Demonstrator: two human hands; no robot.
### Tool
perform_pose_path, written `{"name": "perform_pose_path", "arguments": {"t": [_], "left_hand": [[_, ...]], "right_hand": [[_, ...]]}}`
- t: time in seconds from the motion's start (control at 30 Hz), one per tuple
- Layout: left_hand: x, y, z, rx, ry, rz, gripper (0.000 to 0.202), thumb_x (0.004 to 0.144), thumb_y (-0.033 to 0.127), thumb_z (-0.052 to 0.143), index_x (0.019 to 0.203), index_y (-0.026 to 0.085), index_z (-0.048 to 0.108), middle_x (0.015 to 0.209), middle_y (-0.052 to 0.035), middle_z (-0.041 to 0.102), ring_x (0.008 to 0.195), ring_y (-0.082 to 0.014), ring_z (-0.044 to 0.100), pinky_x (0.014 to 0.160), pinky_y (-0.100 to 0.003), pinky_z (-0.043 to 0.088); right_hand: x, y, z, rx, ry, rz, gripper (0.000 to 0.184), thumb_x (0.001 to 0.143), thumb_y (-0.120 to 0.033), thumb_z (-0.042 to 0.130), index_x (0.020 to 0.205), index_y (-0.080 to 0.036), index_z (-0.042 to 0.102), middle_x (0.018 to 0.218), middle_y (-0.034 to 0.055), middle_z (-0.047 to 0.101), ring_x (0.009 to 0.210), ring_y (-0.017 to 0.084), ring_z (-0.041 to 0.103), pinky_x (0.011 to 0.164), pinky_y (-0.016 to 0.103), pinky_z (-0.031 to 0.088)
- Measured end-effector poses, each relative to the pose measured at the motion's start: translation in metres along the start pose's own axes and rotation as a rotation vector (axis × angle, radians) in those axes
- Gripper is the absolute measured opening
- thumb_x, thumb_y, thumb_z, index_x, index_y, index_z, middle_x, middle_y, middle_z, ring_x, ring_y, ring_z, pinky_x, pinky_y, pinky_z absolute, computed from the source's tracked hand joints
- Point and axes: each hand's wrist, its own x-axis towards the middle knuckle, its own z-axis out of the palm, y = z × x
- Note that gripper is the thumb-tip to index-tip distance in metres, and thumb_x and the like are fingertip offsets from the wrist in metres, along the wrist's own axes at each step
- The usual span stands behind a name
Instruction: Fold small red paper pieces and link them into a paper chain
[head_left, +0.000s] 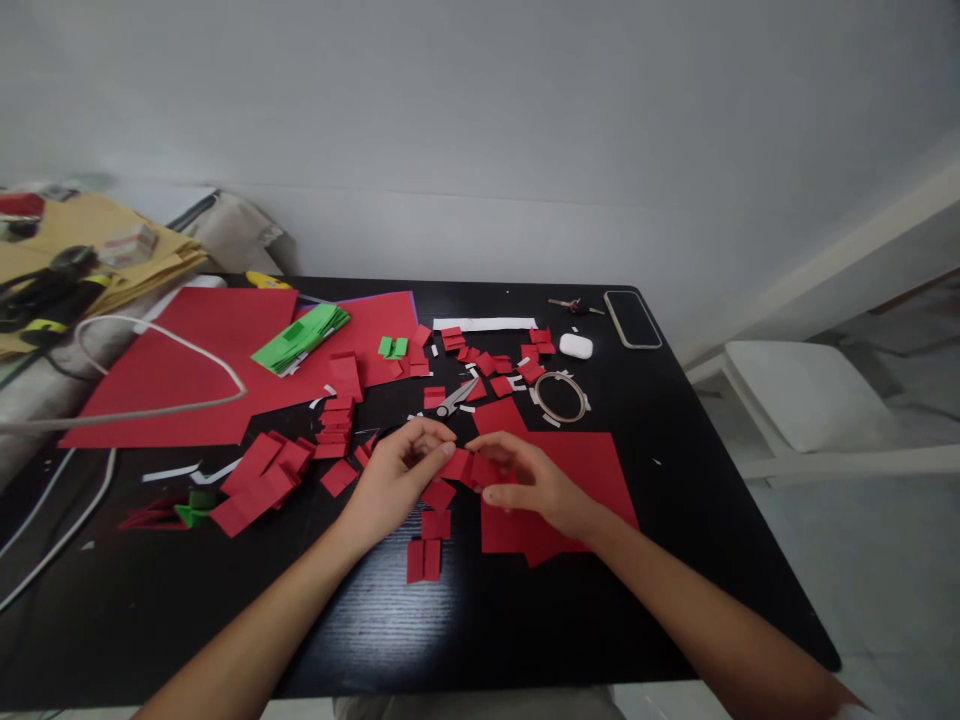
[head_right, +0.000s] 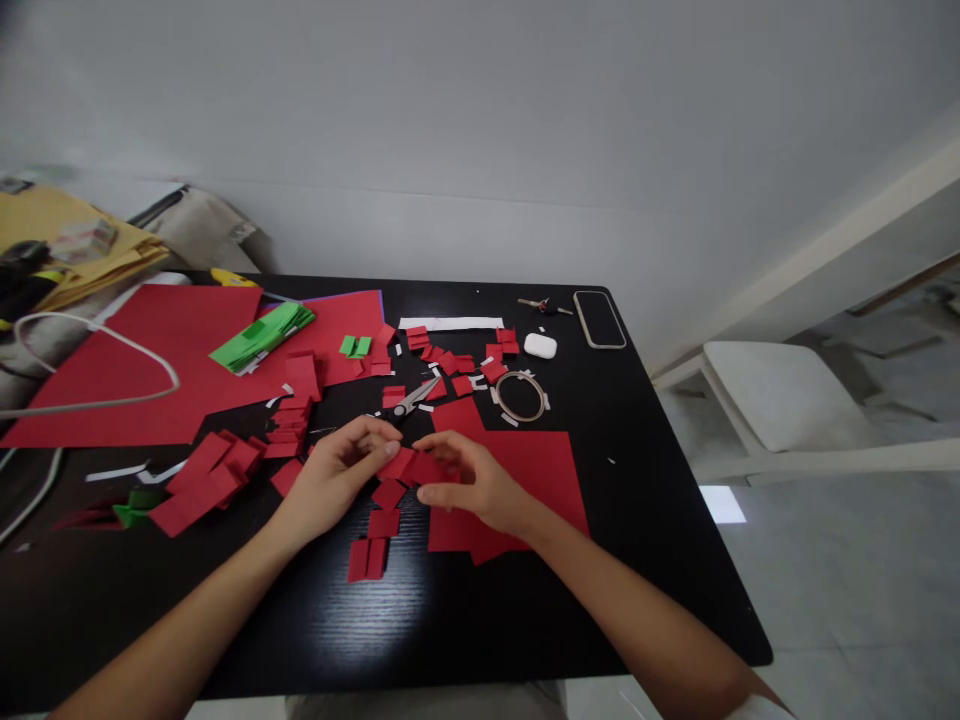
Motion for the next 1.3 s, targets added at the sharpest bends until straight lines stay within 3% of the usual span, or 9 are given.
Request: {"name": "perform_pose_path", "arguments": {"t": [0.07,0.17,0.3,0.63,0.8,0.9,0.97,1.17,1.3], "left_hand": [[-0.002,-0.001,0.002,0.052,-0.016,0.027,0.023,0.095,0.041,0.067,0.102,0.018,0.067,0.074,0.0028,0.061,0.069,-0.0122,0.056,0.067,-0.024,0.045],[-0.006,0.0,0.004,0.133,-0.053,0.075,0.021,0.098,0.039,0.064,0.108,0.021,0.066,0.082,0.0012,0.066,0.076,-0.0142,0.063,0.072,-0.026,0.049],[-0.009,0.004,0.002,0.234,-0.066,0.145,0.018,0.1,0.036,0.061,0.112,0.022,0.065,0.088,0.0005,0.07,0.083,-0.0153,0.068,0.077,-0.026,0.053],[-0.008,0.006,0.002,0.376,-0.037,0.188,0.024,0.104,0.04,0.052,0.115,0.022,0.062,0.09,-0.0016,0.072,0.081,-0.0174,0.07,0.07,-0.027,0.054],[0.0,0.008,-0.019,0.869,0.141,0.25,0.024,0.103,0.033,0.045,0.11,0.019,0.063,0.109,-0.0106,0.073,0.101,-0.0282,0.069,0.091,-0.042,0.054],[0.005,0.007,-0.034,1.226,0.146,0.146,0.02,0.097,0.029,0.051,0.102,0.016,0.064,0.106,-0.0158,0.069,0.103,-0.0362,0.067,0.094,-0.05,0.053],[0.006,0.006,-0.041,1.325,0.122,0.069,0.019,0.095,0.03,0.053,0.102,0.015,0.063,0.106,-0.0167,0.069,0.101,-0.0371,0.067,0.091,-0.05,0.054],[0.005,0.008,-0.048,1.288,0.077,0.051,0.022,0.097,0.036,0.055,0.106,0.017,0.06,0.107,-0.0153,0.068,0.102,-0.0344,0.068,0.089,-0.045,0.054],[0.003,0.01,-0.044,1.244,0.074,0.138,0.023,0.101,0.04,0.05,0.097,0.02,0.061,0.103,-0.0127,0.068,0.098,-0.0311,0.068,0.087,-0.042,0.054]], "right_hand": [[0.001,-0.001,0.003,0.011,0.013,0.08,0.043,0.085,-0.045,0.078,0.12,-0.021,0.067,0.094,0.0019,0.07,0.064,0.012,0.055,0.058,0.026,0.045],[0.002,-0.002,0.007,-0.037,0.065,0.089,0.038,0.087,-0.05,0.075,0.109,-0.019,0.071,0.084,0.0009,0.069,0.064,0.013,0.058,0.062,0.029,0.046],[0.003,-0.003,0.007,-0.09,0.113,0.039,0.023,0.082,-0.04,0.079,0.09,-0.019,0.074,0.085,0.001,0.07,0.078,0.016,0.062,0.075,0.03,0.047],[0.001,-0.007,0.005,-0.056,0.141,0.019,0.011,0.08,-0.03,0.075,0.079,-0.019,0.075,0.073,-0.0005,0.07,0.069,0.016,0.061,0.072,0.03,0.046],[0.002,-0.006,-0.004,-0.033,0.355,-0.052,0.013,0.079,-0.033,0.079,0.086,-0.022,0.078,0.084,0.0,0.074,0.081,0.018,0.066,0.083,0.033,0.05],[0.003,-0.004,-0.011,0.054,0.445,-0.094,0.016,0.078,-0.037,0.081,0.088,-0.024,0.079,0.087,0.0,0.075,0.085,0.019,0.068,0.086,0.034,0.052],[0.003,-0.005,-0.013,0.058,0.469,-0.126,0.016,0.08,-0.039,0.08,0.087,-0.025,0.079,0.088,0.0005,0.075,0.086,0.019,0.069,0.088,0.036,0.053],[0.004,-0.007,-0.013,0.05,0.513,-0.192,0.017,0.083,-0.039,0.081,0.091,-0.024,0.077,0.089,0.0025,0.077,0.086,0.021,0.072,0.088,0.04,0.058],[0.005,-0.008,-0.016,0.106,0.521,-0.16,0.02,0.083,-0.038,0.081,0.092,-0.023,0.072,0.089,0.0032,0.075,0.082,0.02,0.071,0.073,0.035,0.061]]}}
